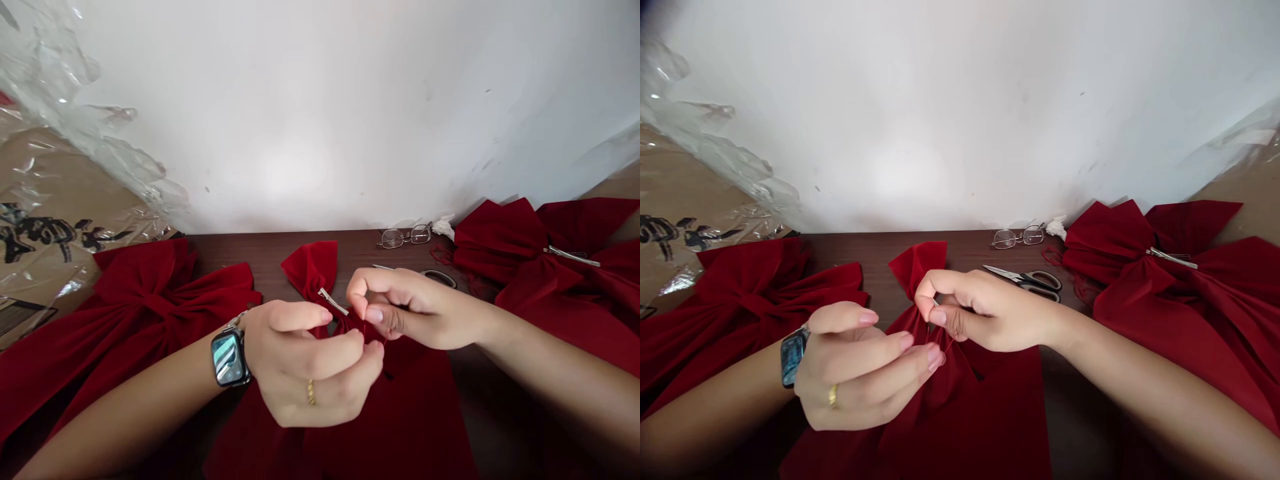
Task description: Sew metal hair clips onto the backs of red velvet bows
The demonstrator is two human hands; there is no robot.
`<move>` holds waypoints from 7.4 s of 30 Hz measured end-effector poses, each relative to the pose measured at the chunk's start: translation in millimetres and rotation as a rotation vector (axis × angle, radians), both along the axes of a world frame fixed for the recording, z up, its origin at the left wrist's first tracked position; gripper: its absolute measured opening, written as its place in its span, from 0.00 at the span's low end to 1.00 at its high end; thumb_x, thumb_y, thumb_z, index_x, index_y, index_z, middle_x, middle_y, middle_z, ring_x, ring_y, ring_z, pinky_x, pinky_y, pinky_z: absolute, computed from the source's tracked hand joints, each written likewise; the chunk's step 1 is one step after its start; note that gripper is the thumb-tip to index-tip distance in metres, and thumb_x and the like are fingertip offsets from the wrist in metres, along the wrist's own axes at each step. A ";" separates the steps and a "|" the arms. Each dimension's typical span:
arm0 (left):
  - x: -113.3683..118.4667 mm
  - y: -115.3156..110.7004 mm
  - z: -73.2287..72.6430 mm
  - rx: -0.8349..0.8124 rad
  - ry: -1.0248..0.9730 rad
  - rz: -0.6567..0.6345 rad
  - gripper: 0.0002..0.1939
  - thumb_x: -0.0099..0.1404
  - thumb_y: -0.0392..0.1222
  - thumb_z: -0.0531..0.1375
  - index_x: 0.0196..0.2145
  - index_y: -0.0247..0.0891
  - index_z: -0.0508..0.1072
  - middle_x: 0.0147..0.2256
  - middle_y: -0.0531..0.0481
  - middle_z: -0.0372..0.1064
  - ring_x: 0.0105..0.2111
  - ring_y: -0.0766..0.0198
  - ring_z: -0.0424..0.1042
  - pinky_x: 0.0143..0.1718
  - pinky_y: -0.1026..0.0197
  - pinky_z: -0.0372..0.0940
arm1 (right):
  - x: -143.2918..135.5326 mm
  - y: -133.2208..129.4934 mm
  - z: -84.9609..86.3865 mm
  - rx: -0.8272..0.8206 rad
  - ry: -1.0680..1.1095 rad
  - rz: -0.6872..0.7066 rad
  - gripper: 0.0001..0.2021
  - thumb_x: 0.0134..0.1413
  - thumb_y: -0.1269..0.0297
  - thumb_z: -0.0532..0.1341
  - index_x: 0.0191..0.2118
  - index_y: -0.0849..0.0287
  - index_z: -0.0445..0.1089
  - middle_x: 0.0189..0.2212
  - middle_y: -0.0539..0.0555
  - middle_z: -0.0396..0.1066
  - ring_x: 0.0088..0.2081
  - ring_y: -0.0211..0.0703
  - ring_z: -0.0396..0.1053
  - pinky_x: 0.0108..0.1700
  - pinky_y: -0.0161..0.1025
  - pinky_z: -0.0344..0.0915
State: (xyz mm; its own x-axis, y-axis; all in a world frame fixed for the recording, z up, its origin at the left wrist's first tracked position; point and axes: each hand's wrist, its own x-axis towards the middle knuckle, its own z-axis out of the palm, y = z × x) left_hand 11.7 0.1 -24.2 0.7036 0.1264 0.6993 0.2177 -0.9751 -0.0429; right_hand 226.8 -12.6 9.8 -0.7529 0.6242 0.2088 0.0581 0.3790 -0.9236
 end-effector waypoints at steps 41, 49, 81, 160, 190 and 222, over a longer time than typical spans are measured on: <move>11.2 19.8 36.7 0.488 0.156 -0.057 0.10 0.61 0.30 0.60 0.28 0.45 0.73 0.28 0.56 0.76 0.23 0.69 0.70 0.21 0.62 0.62 | -3.2 3.8 1.3 -0.082 0.046 -0.250 0.12 0.60 0.59 0.60 0.32 0.61 0.60 0.21 0.44 0.59 0.22 0.29 0.52 0.24 0.28 0.52; 12.5 17.0 29.4 0.302 0.013 0.094 0.05 0.62 0.29 0.59 0.34 0.36 0.73 0.30 0.50 0.77 0.25 0.67 0.70 0.25 0.62 0.64 | -7.1 3.4 -4.4 -0.162 0.050 -0.366 0.12 0.65 0.56 0.54 0.34 0.58 0.56 0.22 0.43 0.55 0.22 0.30 0.53 0.26 0.30 0.52; 21.5 27.0 19.0 -1.921 -0.715 -0.064 0.12 0.62 0.31 0.61 0.44 0.36 0.71 0.40 0.45 0.76 0.38 0.68 0.76 0.32 0.72 0.72 | 2.3 16.5 -23.6 1.106 -0.137 -0.667 0.10 0.57 0.76 0.60 0.43 0.59 0.70 0.33 0.53 0.76 0.30 0.36 0.72 0.35 0.34 0.69; 22.3 18.8 27.8 -1.332 -0.457 0.104 0.14 0.56 0.39 0.68 0.34 0.39 0.64 0.29 0.50 0.79 0.31 0.63 0.78 0.34 0.65 0.71 | -6.9 1.8 0.1 0.234 -0.117 -0.727 0.04 0.51 0.70 0.62 0.27 0.60 0.70 0.14 0.41 0.42 0.17 0.27 0.39 0.18 0.30 0.40; 15.3 32.7 18.3 -0.944 -0.524 0.182 0.12 0.57 0.37 0.67 0.35 0.39 0.67 0.32 0.51 0.80 0.31 0.65 0.78 0.33 0.68 0.73 | 3.3 1.7 1.5 -0.247 -0.148 -0.565 0.21 0.58 0.59 0.59 0.57 0.55 0.69 0.13 0.40 0.43 0.18 0.30 0.38 0.20 0.32 0.36; 17.9 22.3 34.4 -1.200 -0.513 0.124 0.13 0.56 0.36 0.67 0.37 0.38 0.66 0.29 0.51 0.79 0.30 0.63 0.79 0.30 0.69 0.74 | -5.0 7.1 0.9 -0.256 0.184 -0.469 0.09 0.55 0.68 0.63 0.39 0.59 0.62 0.33 0.50 0.72 0.35 0.37 0.74 0.42 0.38 0.70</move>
State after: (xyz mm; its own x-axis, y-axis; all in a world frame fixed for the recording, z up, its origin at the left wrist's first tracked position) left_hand 29.6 22.5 10.2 0.3316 0.8976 0.2903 0.0397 -0.3208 0.9463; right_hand 221.7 -5.4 10.7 -0.3481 0.9312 0.1083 -0.0049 0.1137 -0.9935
